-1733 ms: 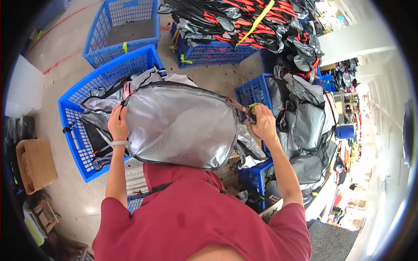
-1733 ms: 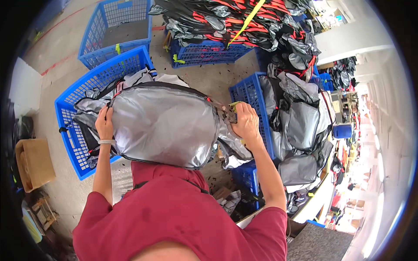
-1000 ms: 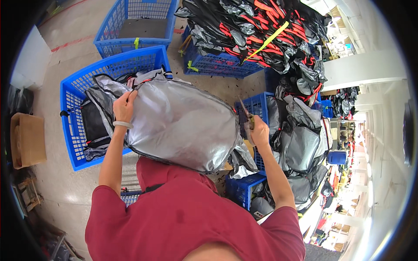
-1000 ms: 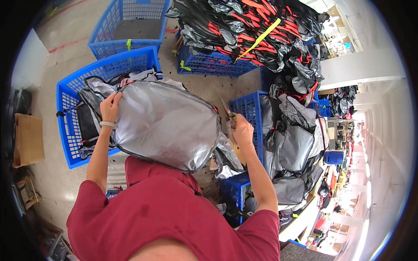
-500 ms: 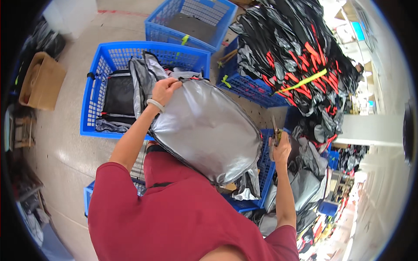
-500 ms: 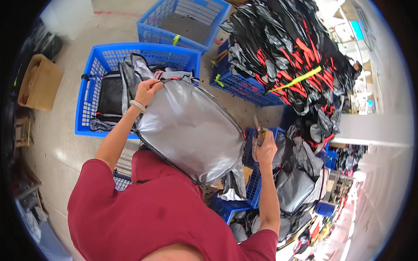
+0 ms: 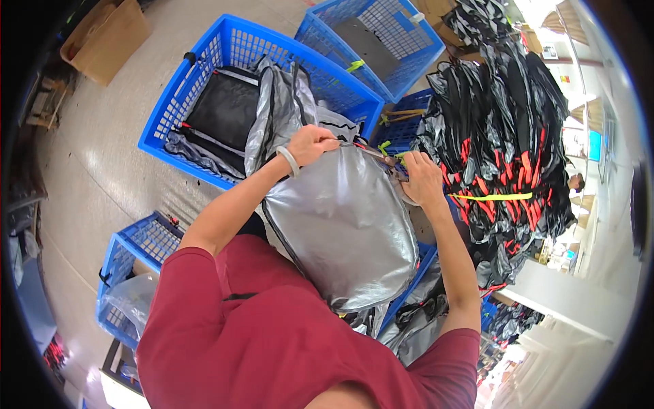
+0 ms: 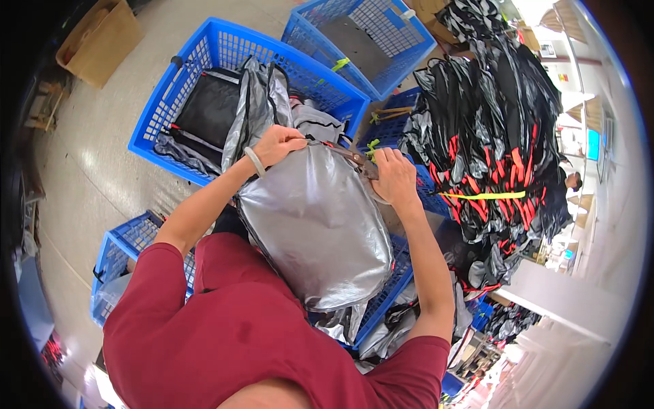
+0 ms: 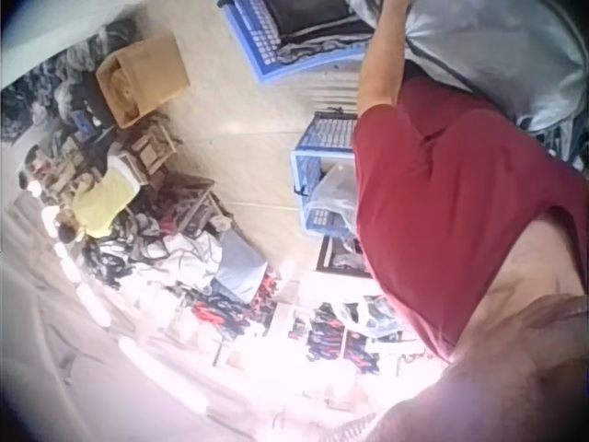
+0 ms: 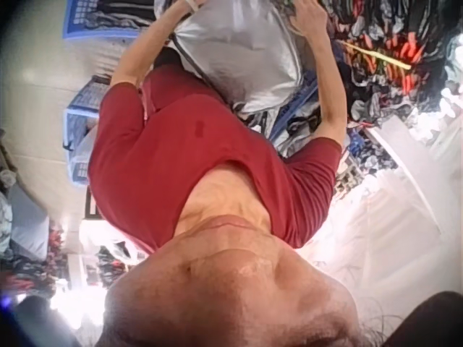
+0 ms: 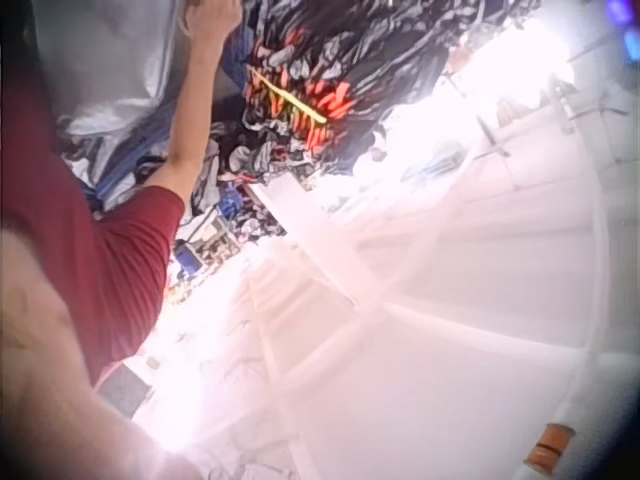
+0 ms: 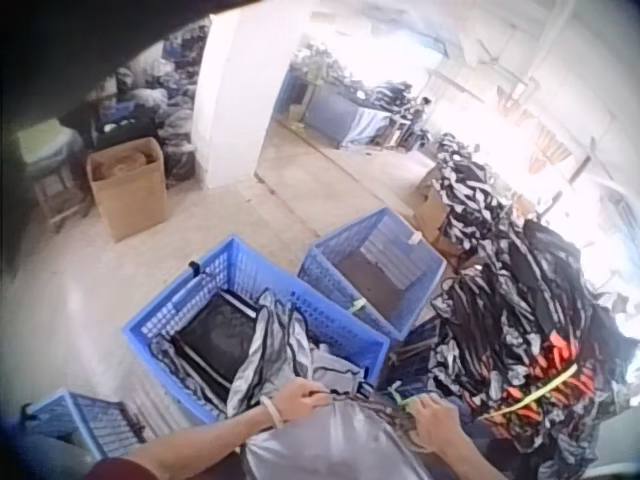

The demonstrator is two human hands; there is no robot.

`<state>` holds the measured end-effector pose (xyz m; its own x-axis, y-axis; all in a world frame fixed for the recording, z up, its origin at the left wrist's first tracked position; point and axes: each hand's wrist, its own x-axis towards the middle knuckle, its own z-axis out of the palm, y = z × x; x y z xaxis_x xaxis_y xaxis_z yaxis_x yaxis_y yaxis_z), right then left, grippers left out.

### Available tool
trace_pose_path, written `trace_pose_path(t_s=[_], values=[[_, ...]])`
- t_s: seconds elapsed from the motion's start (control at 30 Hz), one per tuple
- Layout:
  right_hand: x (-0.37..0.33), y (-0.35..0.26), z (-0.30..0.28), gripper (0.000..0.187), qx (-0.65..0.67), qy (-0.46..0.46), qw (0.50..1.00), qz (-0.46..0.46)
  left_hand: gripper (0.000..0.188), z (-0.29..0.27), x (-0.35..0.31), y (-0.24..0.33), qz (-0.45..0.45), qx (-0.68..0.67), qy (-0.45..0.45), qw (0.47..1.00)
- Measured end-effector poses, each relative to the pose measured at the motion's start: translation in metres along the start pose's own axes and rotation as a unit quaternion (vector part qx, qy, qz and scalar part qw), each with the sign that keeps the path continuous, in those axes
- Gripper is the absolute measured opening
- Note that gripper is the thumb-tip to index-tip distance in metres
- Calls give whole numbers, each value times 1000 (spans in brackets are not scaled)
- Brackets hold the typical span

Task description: The person trims bags by taking them from a blue plastic crate, cutting excess threads along the seams using snips, and placing the trimmed bags onto a pile.

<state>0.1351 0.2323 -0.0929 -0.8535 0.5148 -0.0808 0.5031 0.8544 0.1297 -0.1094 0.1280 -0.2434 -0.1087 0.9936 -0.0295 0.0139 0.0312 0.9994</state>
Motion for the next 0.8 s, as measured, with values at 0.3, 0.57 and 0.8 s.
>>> trace_pose_path(t_s=[0.3, 0.57, 0.8], values=[[4, 9, -2, 35, 27, 27, 999, -36, 17, -6, 5, -13, -21, -85, -24, 996], [-1, 12, 13, 36, 21, -40, 999, 15, 21, -11, 7, -9, -66, -143, -46, 987], [14, 11, 8, 27, 35, 4, 999, -24, 30, -16, 2, -3, -81, -200, -58, 975]])
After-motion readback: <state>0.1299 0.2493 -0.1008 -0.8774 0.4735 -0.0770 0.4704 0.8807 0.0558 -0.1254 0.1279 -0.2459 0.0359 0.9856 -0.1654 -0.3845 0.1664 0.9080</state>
